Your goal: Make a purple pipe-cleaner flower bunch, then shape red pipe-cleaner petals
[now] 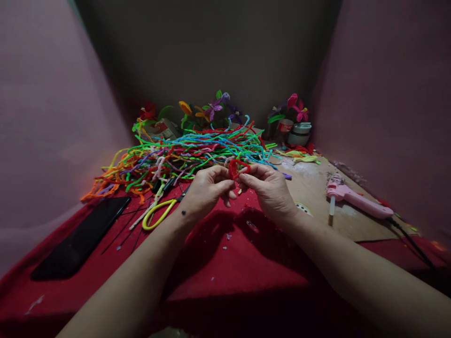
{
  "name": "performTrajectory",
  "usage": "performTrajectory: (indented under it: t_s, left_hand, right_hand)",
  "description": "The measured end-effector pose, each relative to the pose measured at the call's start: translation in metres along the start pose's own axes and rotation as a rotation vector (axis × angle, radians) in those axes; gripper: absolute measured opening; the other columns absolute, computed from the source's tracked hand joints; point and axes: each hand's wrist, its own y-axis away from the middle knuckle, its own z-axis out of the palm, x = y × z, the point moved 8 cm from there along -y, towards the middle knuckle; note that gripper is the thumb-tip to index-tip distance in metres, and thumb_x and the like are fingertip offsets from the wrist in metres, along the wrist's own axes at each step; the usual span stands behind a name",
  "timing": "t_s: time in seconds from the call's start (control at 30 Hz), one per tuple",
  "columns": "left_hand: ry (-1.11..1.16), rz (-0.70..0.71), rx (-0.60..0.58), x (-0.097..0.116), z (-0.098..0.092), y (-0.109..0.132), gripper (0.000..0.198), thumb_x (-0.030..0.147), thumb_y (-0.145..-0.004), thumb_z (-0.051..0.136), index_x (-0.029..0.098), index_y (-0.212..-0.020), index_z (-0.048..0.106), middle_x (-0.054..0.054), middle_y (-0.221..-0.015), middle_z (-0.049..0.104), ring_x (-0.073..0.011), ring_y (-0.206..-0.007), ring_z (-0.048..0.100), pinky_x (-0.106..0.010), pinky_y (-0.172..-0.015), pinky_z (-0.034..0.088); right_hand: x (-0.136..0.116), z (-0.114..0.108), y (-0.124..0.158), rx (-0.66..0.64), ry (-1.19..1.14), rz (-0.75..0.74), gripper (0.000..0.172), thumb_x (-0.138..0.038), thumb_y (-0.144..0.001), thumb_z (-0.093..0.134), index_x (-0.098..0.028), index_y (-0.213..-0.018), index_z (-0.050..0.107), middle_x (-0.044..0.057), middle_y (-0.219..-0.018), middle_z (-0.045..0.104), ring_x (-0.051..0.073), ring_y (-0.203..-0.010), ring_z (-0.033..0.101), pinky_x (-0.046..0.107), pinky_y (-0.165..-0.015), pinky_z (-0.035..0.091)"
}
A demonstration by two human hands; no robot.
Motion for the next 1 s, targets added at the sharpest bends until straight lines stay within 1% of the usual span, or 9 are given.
performTrajectory:
  t_s: [0.13, 0.33, 0.4, 0.47, 0.57, 0.63, 0.7, 0.83, 1.0]
  left_hand:
    - [0.012, 0.024, -0.006, 0.001, 0.003, 0.002, 0.011, 0.014, -0.069, 0.061, 0.010, -0.079, 0.058, 0.000, -0.057, 0.060, -0.0101, -0.045, 0.055, -0.022, -0.041, 0.048]
    - [0.061, 0.027, -0.013, 0.000, 0.005, 0.002, 0.016, 0.015, -0.066, 0.063, 0.010, -0.081, 0.059, 0.000, -0.057, 0.061, -0.0109, -0.044, 0.056, -0.022, -0.039, 0.048]
    - [0.086, 0.028, 0.010, 0.001, 0.004, 0.002, 0.018, 0.016, -0.064, 0.065, 0.009, -0.080, 0.060, 0.000, -0.059, 0.062, -0.0114, -0.045, 0.057, -0.022, -0.039, 0.048]
    - [0.107, 0.021, 0.030, 0.001, 0.003, 0.002, 0.020, 0.017, -0.063, 0.068, 0.009, -0.079, 0.062, -0.001, -0.060, 0.063, -0.0120, -0.046, 0.058, -0.022, -0.039, 0.049]
    - [0.135, -0.003, 0.047, -0.001, 0.000, 0.002, 0.021, 0.019, -0.060, 0.071, 0.008, -0.077, 0.063, -0.003, -0.061, 0.065, -0.0133, -0.048, 0.060, -0.022, -0.039, 0.049]
    - [0.161, -0.004, 0.065, -0.003, -0.003, 0.001, 0.022, 0.019, -0.059, 0.072, 0.008, -0.076, 0.064, -0.004, -0.062, 0.066, -0.0142, -0.049, 0.061, -0.022, -0.039, 0.050]
    - [0.184, 0.003, 0.078, -0.005, -0.006, 0.000, 0.023, 0.020, -0.059, 0.072, 0.008, -0.077, 0.064, -0.004, -0.064, 0.066, -0.0147, -0.051, 0.062, -0.022, -0.039, 0.049]
    - [0.214, -0.008, 0.047, -0.008, -0.004, -0.001, 0.025, 0.021, -0.061, 0.073, 0.009, -0.080, 0.064, -0.005, -0.064, 0.067, -0.0142, -0.051, 0.062, -0.021, -0.039, 0.048]
    - [0.212, -0.035, 0.028, -0.008, -0.002, 0.000, 0.026, 0.021, -0.061, 0.074, 0.008, -0.079, 0.061, -0.004, -0.060, 0.065, -0.0138, -0.048, 0.061, -0.020, -0.039, 0.048]
  right_hand:
    - [-0.007, -0.001, 0.003, 0.038, 0.134, -0.046, 0.008, -0.024, -0.070, 0.064, -0.017, -0.071, 0.061, -0.003, -0.059, 0.057, 0.009, -0.053, 0.049, 0.025, -0.056, 0.040]
    - [-0.013, -0.001, 0.006, 0.070, 0.339, -0.171, 0.004, -0.021, -0.071, 0.062, -0.018, -0.072, 0.065, -0.001, -0.066, 0.061, 0.012, -0.061, 0.053, 0.025, -0.061, 0.041]
    - [-0.012, -0.002, 0.006, 0.062, 0.362, -0.157, 0.005, -0.020, -0.071, 0.062, -0.017, -0.071, 0.066, -0.001, -0.065, 0.061, 0.012, -0.061, 0.053, 0.025, -0.062, 0.041]
    - [-0.010, -0.002, 0.005, 0.047, 0.353, -0.103, 0.006, -0.021, -0.071, 0.063, -0.017, -0.070, 0.066, -0.001, -0.063, 0.061, 0.011, -0.059, 0.052, 0.025, -0.060, 0.040]
    - [-0.009, 0.001, 0.005, -0.008, 0.334, -0.030, 0.012, -0.025, -0.073, 0.062, -0.016, -0.067, 0.066, -0.001, -0.059, 0.059, 0.011, -0.056, 0.049, 0.025, -0.057, 0.038]
    - [-0.012, 0.003, 0.006, -0.033, 0.344, -0.045, 0.018, -0.029, -0.076, 0.058, -0.016, -0.067, 0.066, -0.001, -0.057, 0.056, 0.011, -0.055, 0.048, 0.025, -0.057, 0.037]
    - [-0.017, 0.003, 0.007, -0.023, 0.363, -0.085, 0.022, -0.030, -0.079, 0.055, -0.016, -0.067, 0.066, -0.001, -0.056, 0.055, 0.011, -0.055, 0.048, 0.026, -0.057, 0.037]
    - [-0.019, 0.001, 0.008, 0.034, 0.429, -0.116, 0.020, -0.027, -0.079, 0.055, -0.016, -0.065, 0.064, -0.001, -0.056, 0.055, 0.010, -0.053, 0.047, 0.024, -0.054, 0.036]
    - [-0.013, 0.005, 0.006, -0.024, 0.463, -0.079, 0.021, -0.025, -0.079, 0.054, -0.016, -0.063, 0.062, -0.002, -0.055, 0.053, 0.010, -0.052, 0.044, 0.024, -0.052, 0.034]
